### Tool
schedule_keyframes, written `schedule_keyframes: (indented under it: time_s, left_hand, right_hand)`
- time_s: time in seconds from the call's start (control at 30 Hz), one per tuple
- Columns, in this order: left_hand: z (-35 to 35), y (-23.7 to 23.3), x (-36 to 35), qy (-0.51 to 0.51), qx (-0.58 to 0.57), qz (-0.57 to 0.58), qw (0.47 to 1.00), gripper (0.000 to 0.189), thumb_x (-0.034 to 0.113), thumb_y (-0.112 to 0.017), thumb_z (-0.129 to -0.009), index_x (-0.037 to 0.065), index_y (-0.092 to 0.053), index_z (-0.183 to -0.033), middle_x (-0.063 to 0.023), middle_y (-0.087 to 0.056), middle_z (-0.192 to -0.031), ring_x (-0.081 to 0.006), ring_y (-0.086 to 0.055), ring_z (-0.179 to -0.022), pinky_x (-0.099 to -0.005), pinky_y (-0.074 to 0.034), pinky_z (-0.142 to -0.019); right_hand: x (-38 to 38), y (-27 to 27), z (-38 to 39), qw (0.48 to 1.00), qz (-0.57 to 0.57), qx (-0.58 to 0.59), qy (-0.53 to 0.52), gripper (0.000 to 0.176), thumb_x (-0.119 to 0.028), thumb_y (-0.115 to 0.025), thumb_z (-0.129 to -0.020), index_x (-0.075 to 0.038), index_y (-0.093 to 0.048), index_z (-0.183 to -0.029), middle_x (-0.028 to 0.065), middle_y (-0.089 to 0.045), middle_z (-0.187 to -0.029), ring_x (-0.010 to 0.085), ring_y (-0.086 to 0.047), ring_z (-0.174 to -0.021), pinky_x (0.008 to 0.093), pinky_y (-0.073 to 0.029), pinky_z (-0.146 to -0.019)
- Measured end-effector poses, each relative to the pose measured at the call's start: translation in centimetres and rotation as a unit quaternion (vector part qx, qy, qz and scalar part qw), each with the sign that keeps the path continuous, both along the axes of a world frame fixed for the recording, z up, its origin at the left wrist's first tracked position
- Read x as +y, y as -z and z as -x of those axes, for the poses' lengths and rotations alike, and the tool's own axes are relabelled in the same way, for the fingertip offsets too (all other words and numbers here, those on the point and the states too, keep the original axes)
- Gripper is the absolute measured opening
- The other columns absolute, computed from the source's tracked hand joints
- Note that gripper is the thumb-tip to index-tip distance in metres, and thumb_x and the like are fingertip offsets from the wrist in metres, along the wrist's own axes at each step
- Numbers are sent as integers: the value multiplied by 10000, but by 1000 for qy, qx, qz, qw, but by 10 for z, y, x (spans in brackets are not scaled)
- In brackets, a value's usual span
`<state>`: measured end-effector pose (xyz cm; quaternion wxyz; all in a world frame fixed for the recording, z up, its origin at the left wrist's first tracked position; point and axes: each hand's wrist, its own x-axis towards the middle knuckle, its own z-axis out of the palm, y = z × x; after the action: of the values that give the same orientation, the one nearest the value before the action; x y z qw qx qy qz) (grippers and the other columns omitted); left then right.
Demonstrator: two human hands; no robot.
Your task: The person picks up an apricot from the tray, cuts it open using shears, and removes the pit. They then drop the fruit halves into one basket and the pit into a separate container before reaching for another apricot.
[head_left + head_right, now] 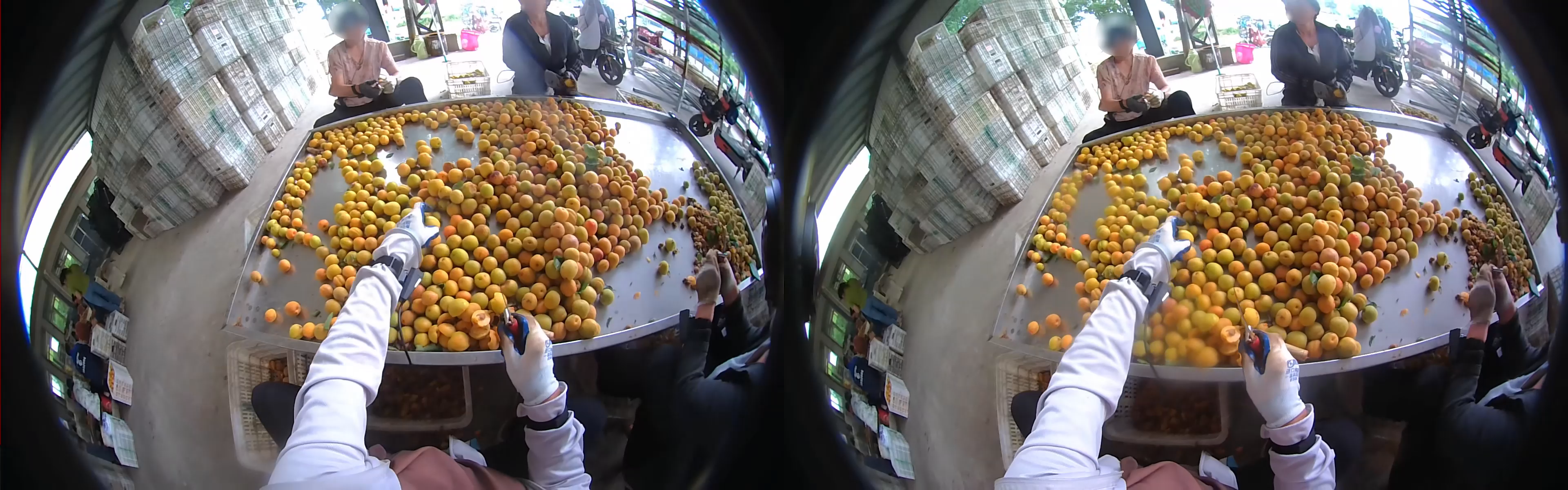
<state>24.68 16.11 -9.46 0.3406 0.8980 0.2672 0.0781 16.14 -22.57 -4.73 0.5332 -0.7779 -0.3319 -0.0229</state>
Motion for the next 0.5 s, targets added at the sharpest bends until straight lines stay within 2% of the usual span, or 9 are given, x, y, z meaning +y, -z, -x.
schedule_keyframes:
  time_s: [0.03, 0.1, 0.13, 0.23, 0.27, 0.3, 0.37, 0.4, 0.5]
  left_hand:
    - [5, 10, 0, -7, -74, 149, 986, 630, 156, -743, -835, 78, -445, -1384, -190, -645, -1196, -328, -723, -904, -406, -597, -738]
    - [22, 8, -9, 33, -158, 412, 897, 524, 108, -698, -888, 81, -466, -1358, -155, -638, -1185, -329, -728, -826, -408, -622, -654]
    - [37, -9, -22, 51, -141, 505, 850, 468, 94, -682, -905, 58, -493, -1332, -159, -662, -1069, -364, -716, -863, -466, -643, -710]
    - [74, -35, -67, 91, -161, 546, 817, 411, 107, -712, -901, 9, -558, -1269, -149, -666, -1078, -330, -718, -884, -440, -634, -763]
    - [85, -40, -82, 98, -167, 528, 827, 414, 87, -724, -891, 9, -565, -1266, -139, -669, -1079, -308, -715, -892, -424, -629, -772]
    - [96, -47, -98, 105, -174, 511, 835, 419, 66, -735, -881, 10, -572, -1263, -129, -671, -1081, -287, -713, -899, -408, -624, -781]
    - [115, -51, -124, 139, -211, 422, 871, 470, 47, -786, -837, 17, -583, -1260, -97, -671, -1085, -176, -680, -935, -329, -584, -846]
    - [121, -44, -135, 147, -235, 337, 900, 468, 55, -800, -826, 19, -596, -1245, -89, -666, -1099, -166, -671, -954, -313, -571, -859]
    - [153, -62, -170, 137, -236, 128, 954, 491, 117, -854, -762, 13, -638, -1190, -107, -631, -1194, -195, -640, -1076, -307, -531, -902]
  right_hand:
    - [0, 2, 0, 1000, -3, 0, -1, 241, -35, -687, -866, -4, -603, -1090, 201, -654, -917, 398, -661, -847, 413, -517, -724]
    - [1, 9, 1, 1000, -5, -6, -12, 226, -40, -679, -877, -2, -604, -1086, 201, -656, -913, 395, -660, -841, 412, -515, -718]
    - [2, 9, 1, 1000, -1, 4, -10, 221, -56, -670, -892, 5, -601, -1093, 192, -661, -882, 380, -662, -817, 403, -513, -709]
    - [7, 12, 3, 998, -30, 50, -5, 200, -81, -671, -906, 16, -607, -1068, 187, -660, -846, 345, -660, -774, 385, -508, -697]
    - [8, 12, 4, 999, -31, 32, 7, 189, -97, -664, -931, 30, -621, -1064, 152, -674, -840, 255, -662, -750, 342, -506, -690]
    - [12, 8, 6, 999, -30, 31, 5, 189, -97, -664, -931, 30, -621, -1064, 152, -674, -840, 255, -662, -750, 342, -506, -690]
    - [17, -2, 9, 983, -89, 160, -16, 196, -104, -651, -954, 37, -635, -1089, 106, -691, -877, 171, -653, -774, 297, -508, -710]
    - [21, 4, 9, 971, -122, 202, -32, 238, -109, -607, -985, 22, -629, -1182, 35, -674, -924, 109, -614, -807, 247, -493, -719]
    - [34, 12, 12, 954, -164, 247, -47, 257, -161, -582, -1007, 16, -633, -1187, 35, -674, -912, 80, -579, -748, 216, -465, -657]
